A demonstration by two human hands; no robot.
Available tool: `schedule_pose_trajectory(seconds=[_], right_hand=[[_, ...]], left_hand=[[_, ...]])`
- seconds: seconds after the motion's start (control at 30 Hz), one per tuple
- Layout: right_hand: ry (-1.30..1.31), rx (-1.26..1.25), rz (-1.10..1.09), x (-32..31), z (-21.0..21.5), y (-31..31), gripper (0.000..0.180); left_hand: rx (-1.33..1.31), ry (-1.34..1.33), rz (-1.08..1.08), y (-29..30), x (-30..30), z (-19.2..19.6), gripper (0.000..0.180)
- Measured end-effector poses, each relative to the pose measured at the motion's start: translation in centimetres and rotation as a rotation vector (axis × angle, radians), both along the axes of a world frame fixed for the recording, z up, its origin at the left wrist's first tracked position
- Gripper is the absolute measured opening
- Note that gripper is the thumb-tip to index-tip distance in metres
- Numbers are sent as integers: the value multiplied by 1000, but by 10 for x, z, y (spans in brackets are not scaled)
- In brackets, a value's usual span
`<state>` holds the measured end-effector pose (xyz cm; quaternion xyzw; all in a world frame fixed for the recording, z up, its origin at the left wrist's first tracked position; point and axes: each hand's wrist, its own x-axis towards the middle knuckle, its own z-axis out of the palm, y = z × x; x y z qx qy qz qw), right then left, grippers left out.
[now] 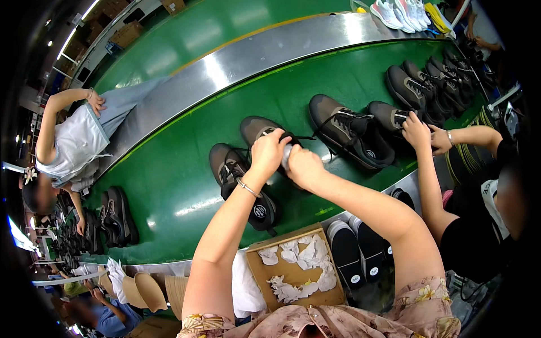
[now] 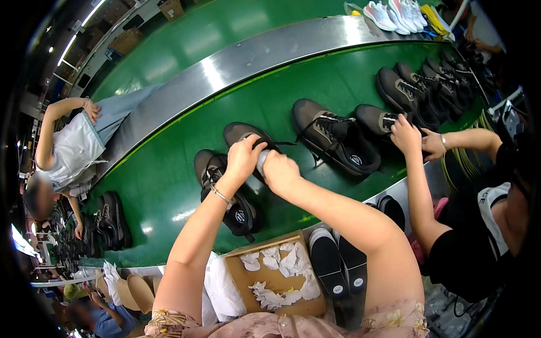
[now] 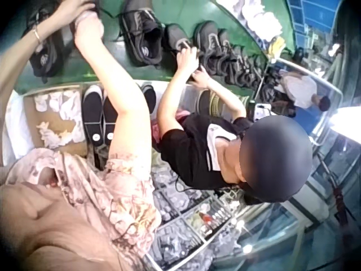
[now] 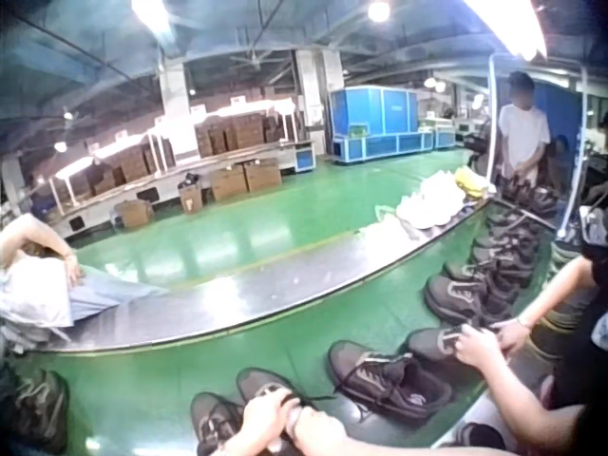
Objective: The person stuffs a shoe with a white paper-wrapped shoe tree and places the shoe into a pair on the assembly line, repeating this with multiple shoes.
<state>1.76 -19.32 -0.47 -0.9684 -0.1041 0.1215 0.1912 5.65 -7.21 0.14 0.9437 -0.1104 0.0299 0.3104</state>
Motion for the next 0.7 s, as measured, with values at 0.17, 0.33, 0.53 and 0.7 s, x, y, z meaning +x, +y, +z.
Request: schedule_pose_trajectory(seconds=[0.17, 0.33, 0.53, 0.7], right_hand=[[105, 414, -150, 12, -36, 18, 32], [107, 379, -116, 13, -51, 20, 24], [184, 477, -193, 27, -55, 13, 33], [6, 485, -277, -36, 62, 5, 45]], left_hand=[[-107, -54, 26, -4, -8, -4, 20], [-130, -46, 30, 1, -15, -15, 20], [-76, -152, -47, -5, -7, -15, 25], [-218, -39, -137, 45, -20, -4, 53]])
